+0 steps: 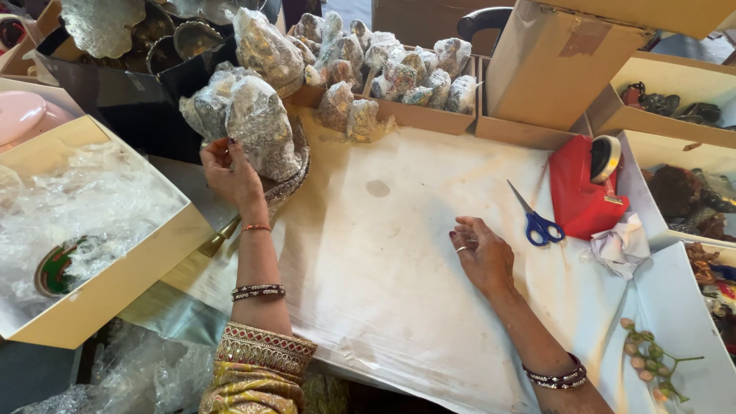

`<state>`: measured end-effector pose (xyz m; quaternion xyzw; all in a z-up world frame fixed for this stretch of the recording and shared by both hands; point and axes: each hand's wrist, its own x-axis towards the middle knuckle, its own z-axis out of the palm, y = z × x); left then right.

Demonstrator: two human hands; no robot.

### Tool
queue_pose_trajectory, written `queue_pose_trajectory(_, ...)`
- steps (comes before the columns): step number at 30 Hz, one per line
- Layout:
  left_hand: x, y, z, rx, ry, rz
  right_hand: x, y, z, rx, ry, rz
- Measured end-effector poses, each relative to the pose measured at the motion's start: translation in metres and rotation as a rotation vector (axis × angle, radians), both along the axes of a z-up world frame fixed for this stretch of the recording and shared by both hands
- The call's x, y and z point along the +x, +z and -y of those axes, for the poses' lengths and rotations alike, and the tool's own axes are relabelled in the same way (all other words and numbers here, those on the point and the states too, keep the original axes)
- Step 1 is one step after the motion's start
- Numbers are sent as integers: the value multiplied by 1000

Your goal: The person wraps a small decorative item in bubble wrap and secures it with tape. They then place the wrapped item into a box and proceed to wrap another item in bubble wrap.

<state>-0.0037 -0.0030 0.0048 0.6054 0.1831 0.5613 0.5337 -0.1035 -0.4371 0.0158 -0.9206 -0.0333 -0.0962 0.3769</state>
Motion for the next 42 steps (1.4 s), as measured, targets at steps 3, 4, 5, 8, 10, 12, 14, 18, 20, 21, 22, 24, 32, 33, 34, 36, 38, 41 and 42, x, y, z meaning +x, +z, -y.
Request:
queue_pose_trajectory(3, -7, 10, 10, 20, 69, -22, 0, 0, 0, 6, 3, 12)
queue_pose_trajectory(4, -17, 24, 20, 20, 70, -22, 0, -2, 1, 6, 4, 12)
queue_pose_trajectory(5, -26, 37, 30, 19, 76, -26, 0, -3, 2, 3, 1, 14)
queue_pose_trajectory(8, -31, 44, 44, 233, 226, -3, 0, -4, 3, -33, 2, 33)
queue_pose_trajectory(10, -27, 39, 55, 454, 366, 16, 0, -6, 4, -65, 9, 44)
queue_pose_trajectory(12, -23, 39, 74, 541, 178, 121, 0, -9, 5, -216, 37, 168)
queue_pose_trajectory(14, -28, 41, 89, 687, 157, 94, 0, -6, 6, -281, 57, 200)
queue_pose_trajectory(18, -36, 44, 124, 798, -36, 80, 6, -14, 14, -436, 134, 265)
queue_pose_trajectory(20, -52, 54, 135, 772, -161, -4, 7, -18, 18, -460, 166, 287)
queue_pose_trajectory(21, -60, 59, 140, 743, -289, -82, 8, -21, 19, -487, 191, 311)
queue_pose_trajectory(22, -75, 64, 139, 744, -282, -87, 9, -23, 20, -484, 200, 312)
queue_pose_trajectory(24, -105, 72, 137, 827, -611, -512, 10, -26, 21, -484, 191, 290)
queue_pose_trajectory(32, -235, 59, 49, 543, -1328, -546, 8, -25, 19, -487, 197, 279)
queue_pose_trajectory(33, -251, 60, 31, 341, -1436, -481, 8, -25, 19, -478, 192, 278)
queue_pose_trajectory(34, -265, 46, 6, 337, -1428, -482, 11, -28, 20, -477, 201, 280)
queue_pose_trajectory(36, -294, 18, -42, 59, -1456, -445, 14, -33, 22, -482, 198, 297)
queue_pose_trajectory(38, -320, -16, -80, -4, -1452, -415, 16, -37, 25, -487, 205, 296)
queue_pose_trajectory(41, -343, -49, -112, -91, -1382, -506, 18, -39, 27, -495, 208, 290)
queue_pose_trajectory(42, -350, -57, -118, -119, -1312, -624, 19, -39, 26, -499, 208, 286)
